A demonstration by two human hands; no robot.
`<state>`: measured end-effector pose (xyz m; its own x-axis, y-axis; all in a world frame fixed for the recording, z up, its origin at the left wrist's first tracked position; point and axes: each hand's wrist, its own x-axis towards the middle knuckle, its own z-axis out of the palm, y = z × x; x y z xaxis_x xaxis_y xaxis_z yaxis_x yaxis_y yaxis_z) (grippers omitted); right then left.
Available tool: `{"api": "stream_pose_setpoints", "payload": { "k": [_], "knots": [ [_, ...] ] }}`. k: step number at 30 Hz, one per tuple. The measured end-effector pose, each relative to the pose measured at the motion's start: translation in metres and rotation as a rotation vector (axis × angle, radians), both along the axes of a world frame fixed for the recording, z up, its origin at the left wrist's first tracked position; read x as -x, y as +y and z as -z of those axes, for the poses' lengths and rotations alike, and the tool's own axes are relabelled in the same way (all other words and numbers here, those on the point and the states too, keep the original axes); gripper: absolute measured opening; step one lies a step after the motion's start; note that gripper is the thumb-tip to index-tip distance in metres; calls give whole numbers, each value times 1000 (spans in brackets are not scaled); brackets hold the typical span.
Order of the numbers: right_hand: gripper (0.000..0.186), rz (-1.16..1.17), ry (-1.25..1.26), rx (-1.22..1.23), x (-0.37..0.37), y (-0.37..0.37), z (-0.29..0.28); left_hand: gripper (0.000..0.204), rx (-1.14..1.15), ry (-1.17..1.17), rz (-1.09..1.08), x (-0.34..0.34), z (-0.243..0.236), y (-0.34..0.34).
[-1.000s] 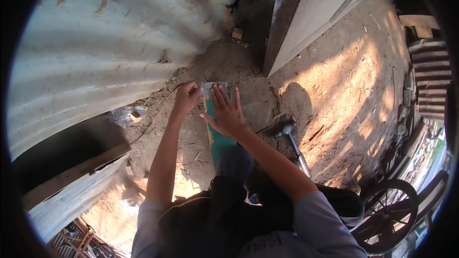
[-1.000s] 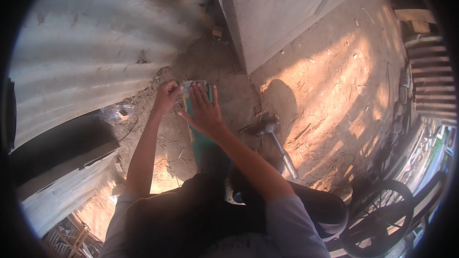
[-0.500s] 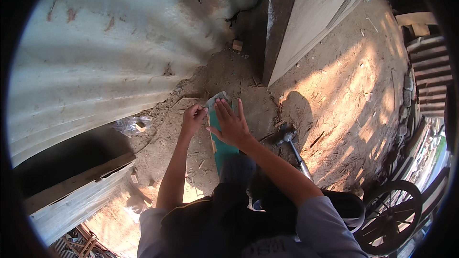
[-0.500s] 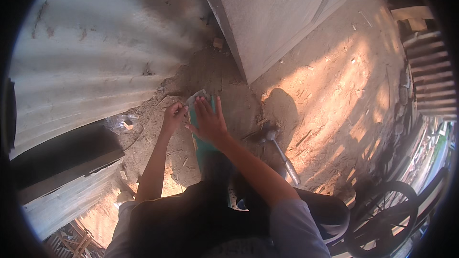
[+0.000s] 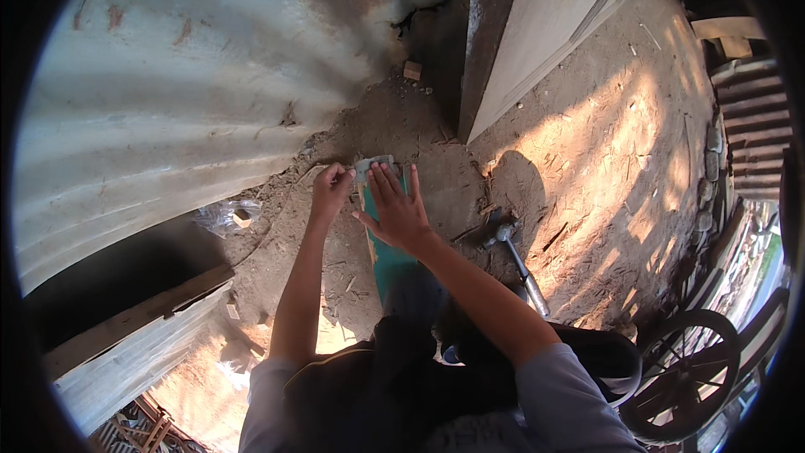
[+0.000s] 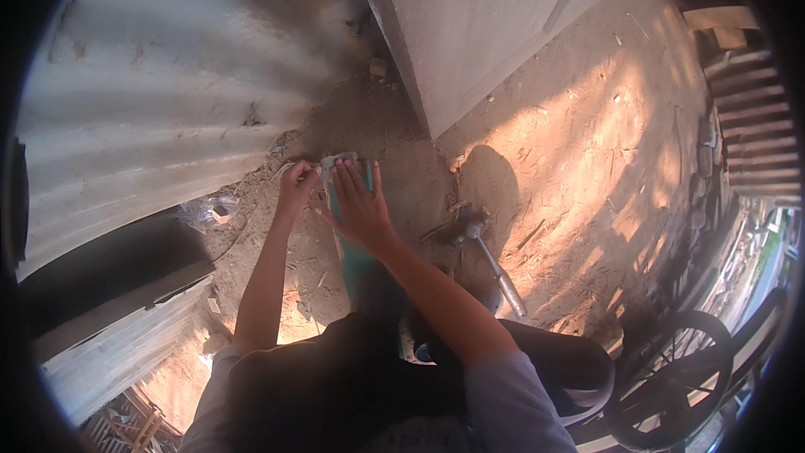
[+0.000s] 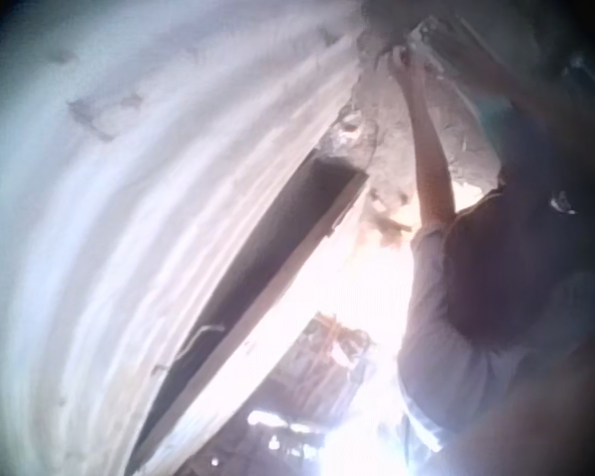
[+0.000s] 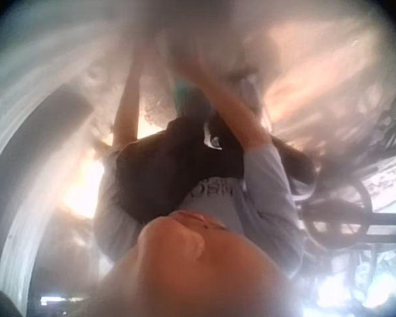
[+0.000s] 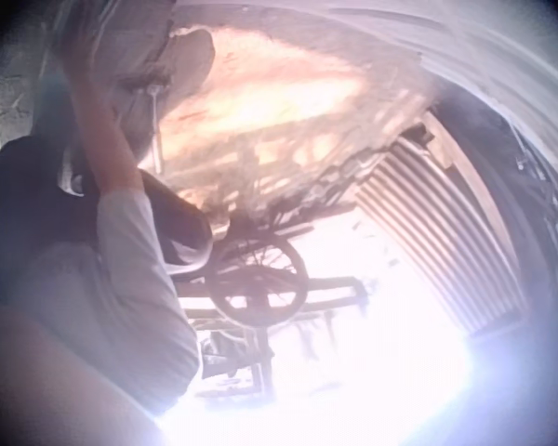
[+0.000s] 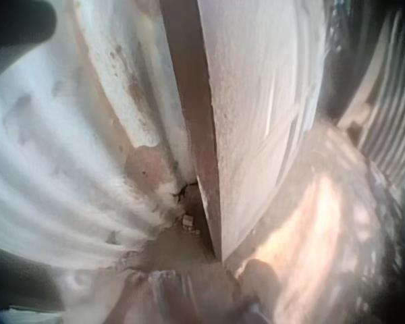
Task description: The person uses a hammer and chisel to shape a metal piece on a green board. They repeatedly strike the chisel with the hammer, adjust the metal piece, and continue shaping it.
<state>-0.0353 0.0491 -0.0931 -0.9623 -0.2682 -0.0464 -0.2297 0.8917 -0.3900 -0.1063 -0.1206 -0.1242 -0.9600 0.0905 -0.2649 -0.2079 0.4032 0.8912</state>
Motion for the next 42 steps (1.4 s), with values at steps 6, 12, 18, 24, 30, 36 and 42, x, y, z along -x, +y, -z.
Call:
{"api": "stream_pose_setpoints", "payload": {
  "k": [6,12,18,24,30,36,42],
  "knots": [
    [77,-31,-31,19,0,7,-3,27,-22,-152,-71,-32,10,0],
    [76,-16,-43,6,0,-9,-14,27,-31,-175,-70,-35,18,-15],
    [74,-46,17,24,-1,-1,-5,28,-11,-73,-117,-34,3,0],
    [74,-114,41,-51,5,-7,-9,27,-59,-6,-131,-75,25,-8],
    [79,-82,16,-91,7,-19,-6,27,120,33,-53,-32,3,-16],
    [85,-113,-36,-88,3,-14,-11,28,-9,1,-54,-68,19,-16],
    [90,-86,-90,-49,-4,-24,-13,28,68,-137,163,-26,17,-49]
  ]
}}
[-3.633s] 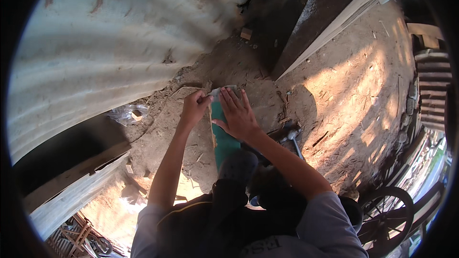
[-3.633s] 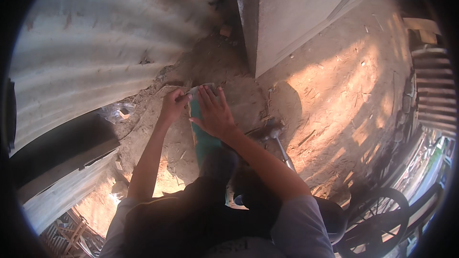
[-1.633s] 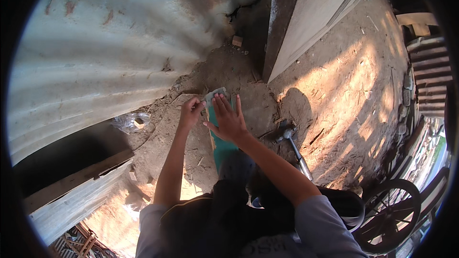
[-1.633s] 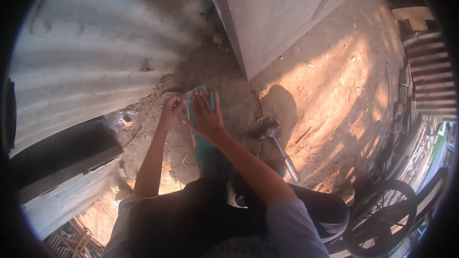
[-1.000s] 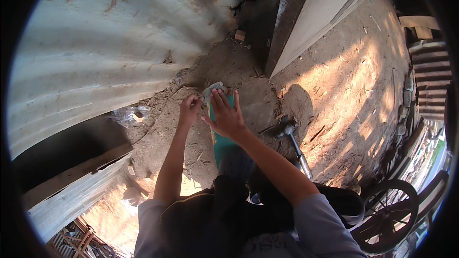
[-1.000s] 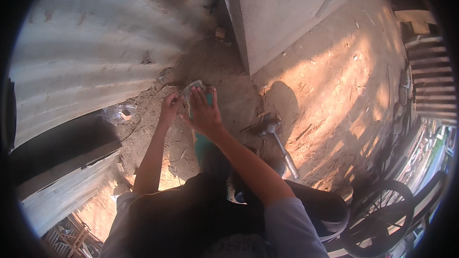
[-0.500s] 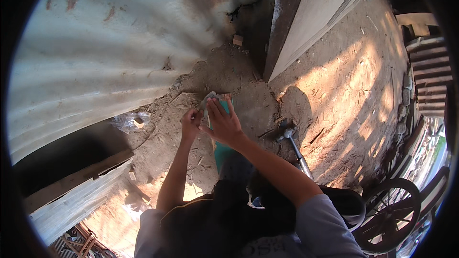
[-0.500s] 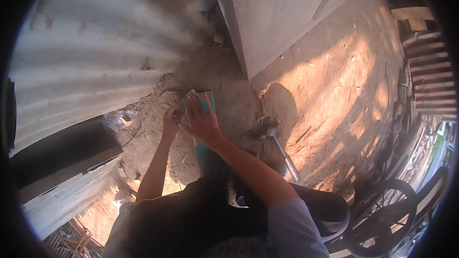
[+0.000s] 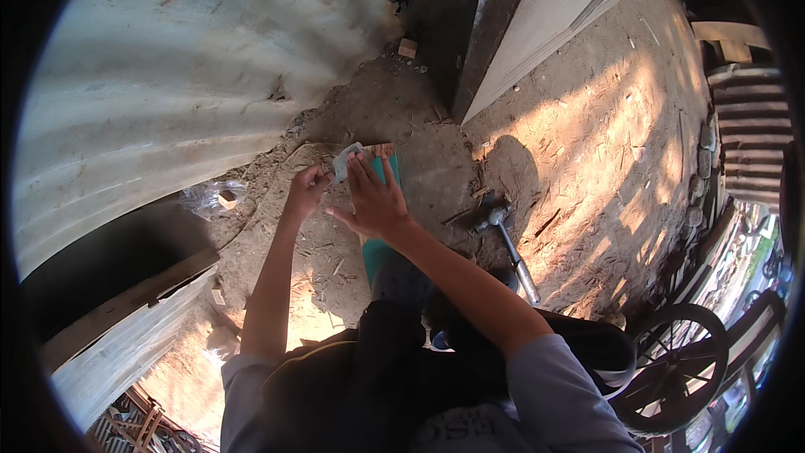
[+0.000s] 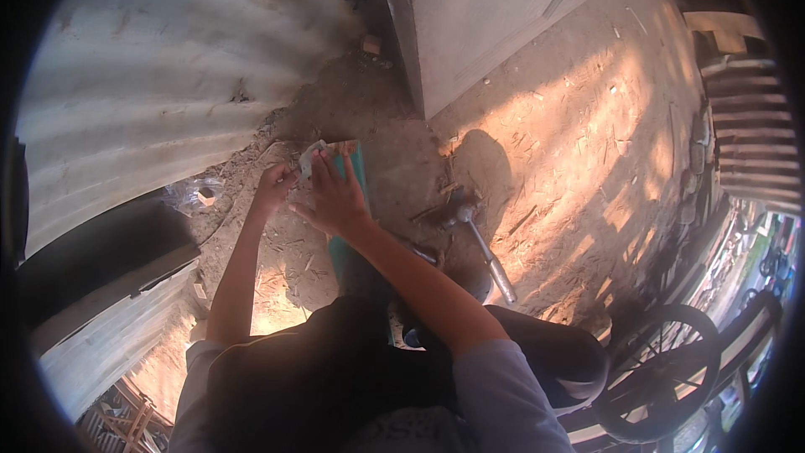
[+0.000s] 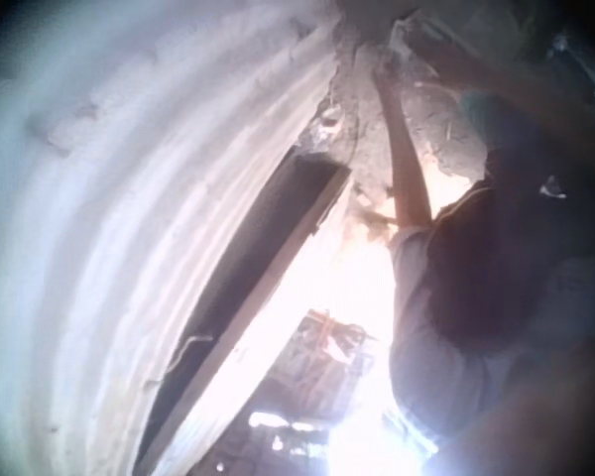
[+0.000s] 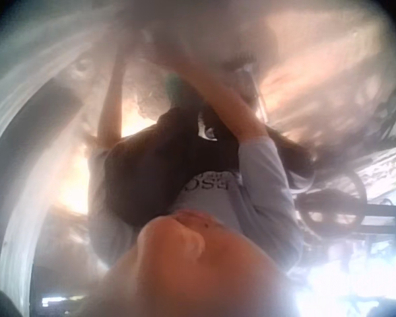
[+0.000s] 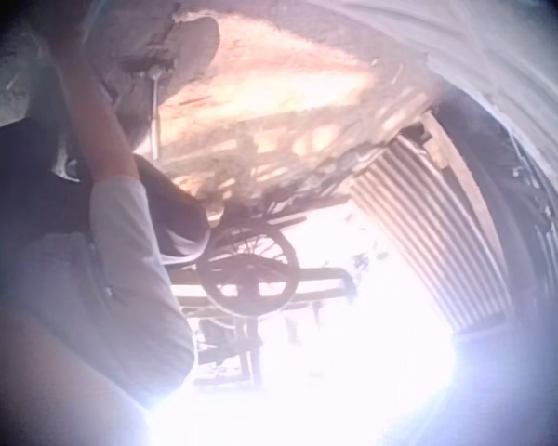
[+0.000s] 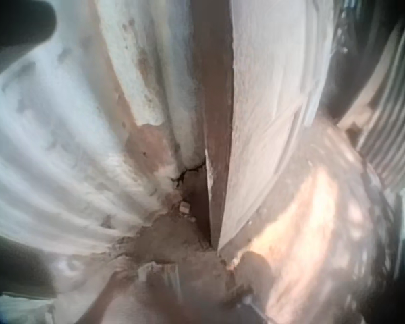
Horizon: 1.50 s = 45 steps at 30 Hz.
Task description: The person uses a hammer and chisel to shape a metal piece on a green board. They repeatedly strike the chisel with the hammer, adjust the metal piece, and continue shaping it.
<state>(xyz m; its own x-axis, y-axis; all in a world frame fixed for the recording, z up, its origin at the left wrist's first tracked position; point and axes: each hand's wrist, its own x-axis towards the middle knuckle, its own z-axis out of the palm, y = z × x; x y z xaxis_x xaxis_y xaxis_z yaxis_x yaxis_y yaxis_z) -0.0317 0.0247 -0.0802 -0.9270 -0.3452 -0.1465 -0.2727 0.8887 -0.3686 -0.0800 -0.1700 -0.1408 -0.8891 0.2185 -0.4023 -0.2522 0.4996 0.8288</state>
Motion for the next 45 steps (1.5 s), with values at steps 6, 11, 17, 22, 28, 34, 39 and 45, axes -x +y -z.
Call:
{"api": "stream_pose_setpoints", "payload": {
  "k": [6,11,17,22,28,34,39,45],
  "knots": [
    [92,29,31,73,4,-2,15,31,-33,154,-115,-14,25,0],
    [93,-5,-43,-5,13,-5,-4,29,74,-85,131,61,-66,-3],
    [60,157,103,247,4,29,-25,30,-145,-102,127,70,-140,42],
    [43,645,-15,801,34,67,-43,31,-242,-203,177,81,-149,83],
    [62,698,-197,631,54,86,-18,31,-122,-84,225,68,-84,82],
    [61,571,-260,532,66,86,22,31,66,46,185,48,-39,77],
    [51,615,-470,387,70,84,19,28,230,77,132,37,-41,75],
    [56,573,-415,396,67,90,20,26,303,112,174,41,-51,90]
  ]
}}
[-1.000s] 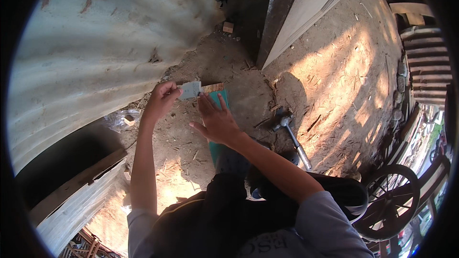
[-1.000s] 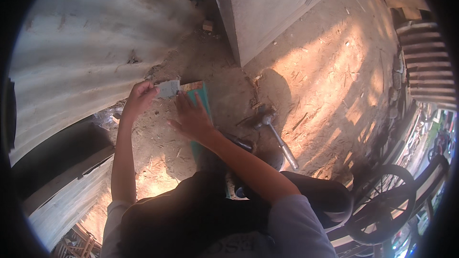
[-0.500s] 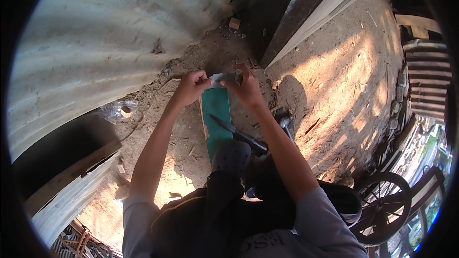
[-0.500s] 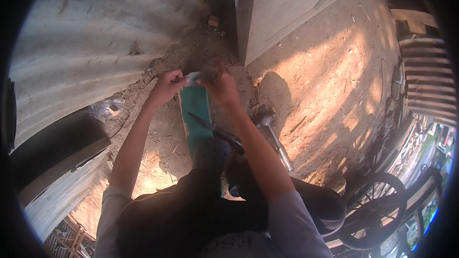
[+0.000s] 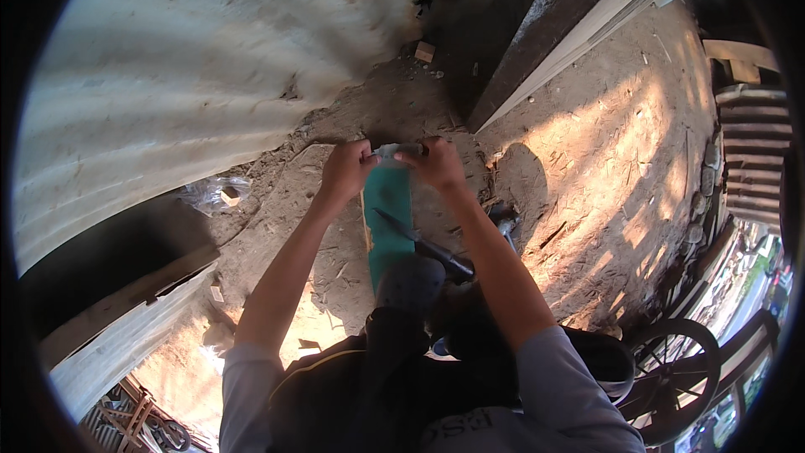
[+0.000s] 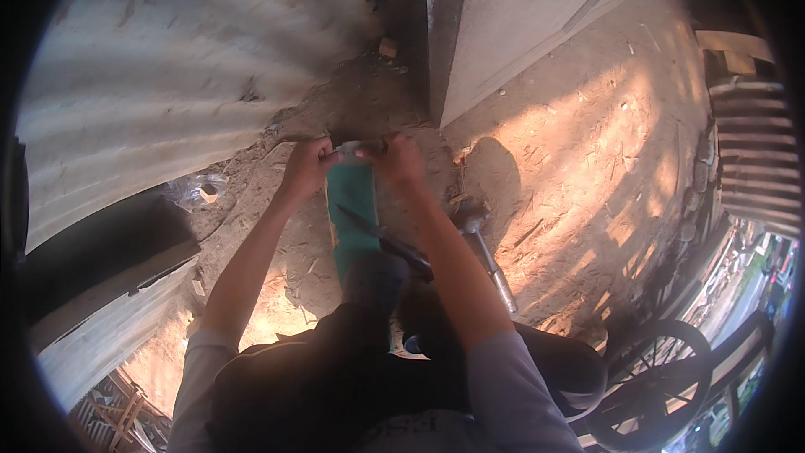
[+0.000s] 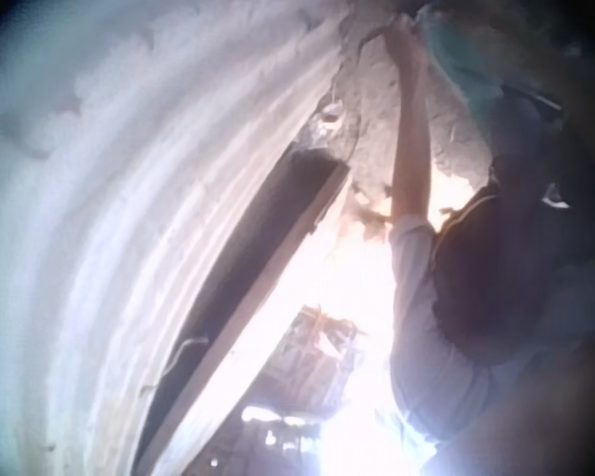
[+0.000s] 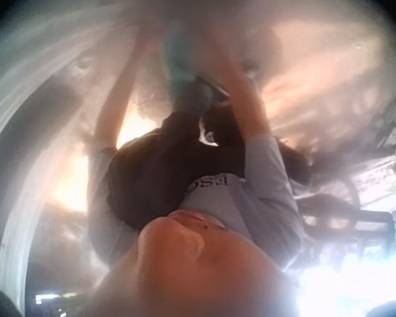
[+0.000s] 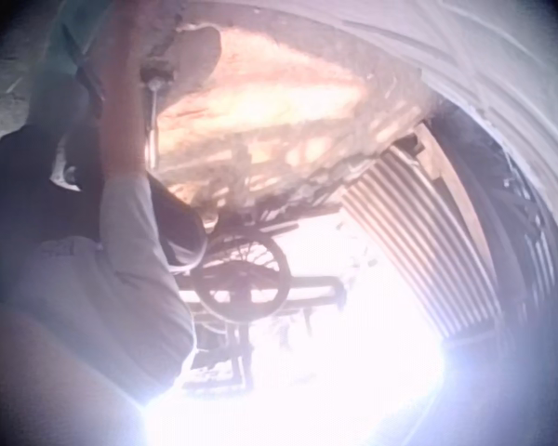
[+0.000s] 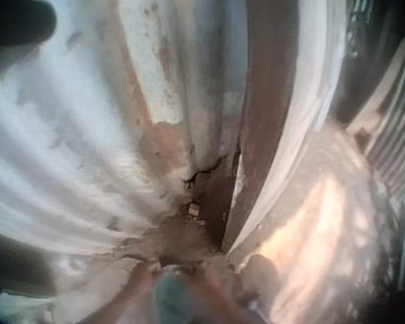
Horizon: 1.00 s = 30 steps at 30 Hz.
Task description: The person uses a hammer and chisel to shape a metal piece on a green board. They repeatedly strike the chisel with the hammer, adjust the metal piece, and continue shaping it.
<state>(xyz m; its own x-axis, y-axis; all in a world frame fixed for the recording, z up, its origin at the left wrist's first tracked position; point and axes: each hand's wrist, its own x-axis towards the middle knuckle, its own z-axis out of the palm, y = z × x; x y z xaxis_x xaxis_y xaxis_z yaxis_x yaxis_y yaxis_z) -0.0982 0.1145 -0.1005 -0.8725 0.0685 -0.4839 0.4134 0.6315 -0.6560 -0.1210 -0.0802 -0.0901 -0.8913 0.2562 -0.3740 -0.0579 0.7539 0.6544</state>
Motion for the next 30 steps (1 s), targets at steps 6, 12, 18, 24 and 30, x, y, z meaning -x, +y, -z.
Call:
{"api": "stream_pose_setpoints", "payload": {
  "k": [6,12,18,24,30],
  "knots": [
    [60,77,41,-132,0,-25,1,24,-59,-26,-42,2,13,-31],
    [63,99,12,-163,0,-2,-4,24,-91,-2,-42,2,6,3],
    [65,48,61,-233,1,-21,-1,23,-149,-3,-139,-10,18,-20],
    [65,37,-79,-200,6,4,-11,23,-61,-14,-8,4,4,8],
    [54,-31,3,-210,7,-22,-10,22,108,59,-109,-14,-9,-10]
  ]
}}
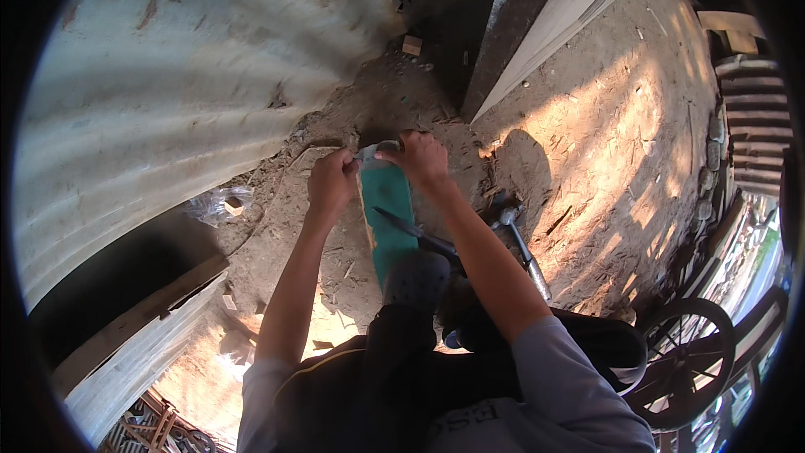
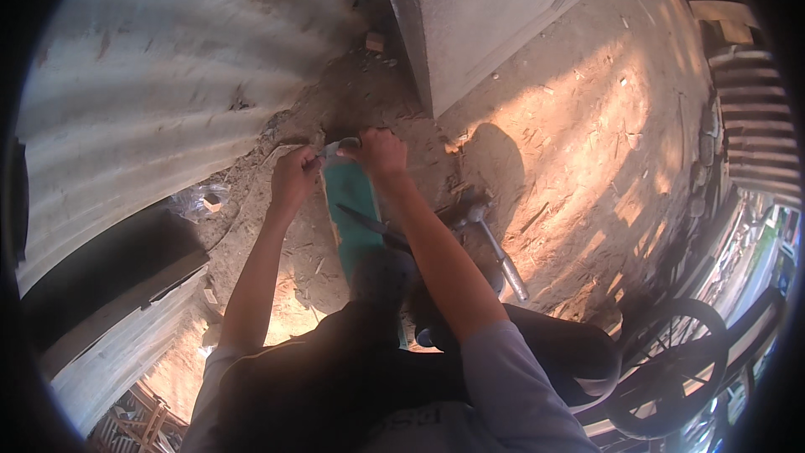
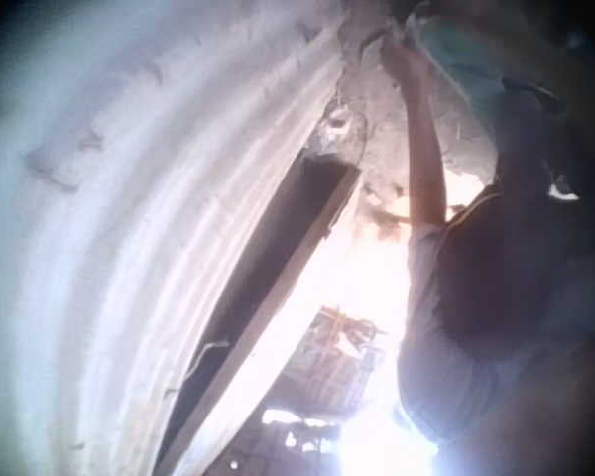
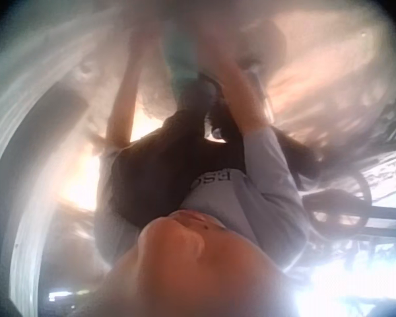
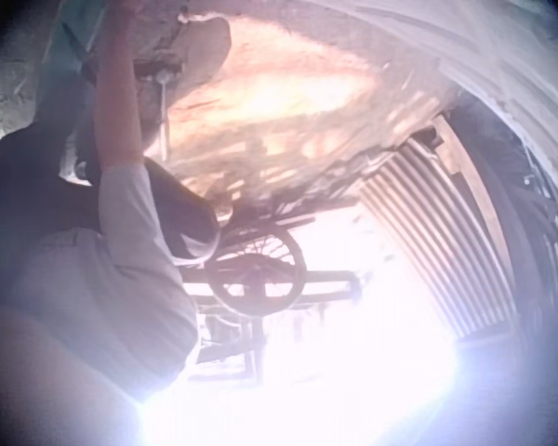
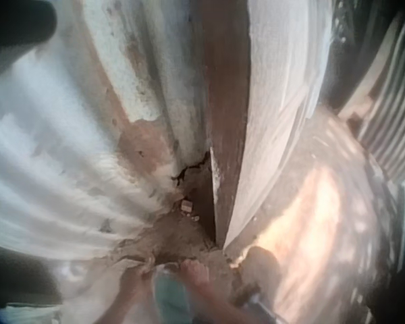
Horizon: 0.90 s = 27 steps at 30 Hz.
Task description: The person uses a hammer and chisel to shape a metal piece on a green board. They repeatedly strike the chisel with the hammer, adjust the metal piece, and continue shaping it.
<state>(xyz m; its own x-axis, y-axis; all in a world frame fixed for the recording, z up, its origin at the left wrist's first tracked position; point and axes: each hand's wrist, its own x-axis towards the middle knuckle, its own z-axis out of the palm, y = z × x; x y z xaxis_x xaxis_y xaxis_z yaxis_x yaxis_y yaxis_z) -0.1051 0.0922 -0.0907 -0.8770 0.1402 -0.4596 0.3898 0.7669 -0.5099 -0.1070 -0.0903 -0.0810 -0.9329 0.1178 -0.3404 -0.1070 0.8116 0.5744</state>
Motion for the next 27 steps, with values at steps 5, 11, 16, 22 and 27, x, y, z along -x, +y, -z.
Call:
{"api": "stream_pose_setpoints", "payload": {
  "k": [5,11,16,22,27],
  "knots": [
    [45,54,-52,243,-7,25,-1,23,49,-6,19,5,2,1],
    [38,5,-97,288,-13,22,-5,27,215,20,74,12,2,11],
    [35,70,-62,310,-15,22,8,26,292,-211,238,27,0,7],
    [29,86,38,338,-12,22,3,21,234,-130,162,15,-1,18],
    [27,115,101,262,-14,13,5,21,171,-111,91,9,-7,9]
  ]
}}
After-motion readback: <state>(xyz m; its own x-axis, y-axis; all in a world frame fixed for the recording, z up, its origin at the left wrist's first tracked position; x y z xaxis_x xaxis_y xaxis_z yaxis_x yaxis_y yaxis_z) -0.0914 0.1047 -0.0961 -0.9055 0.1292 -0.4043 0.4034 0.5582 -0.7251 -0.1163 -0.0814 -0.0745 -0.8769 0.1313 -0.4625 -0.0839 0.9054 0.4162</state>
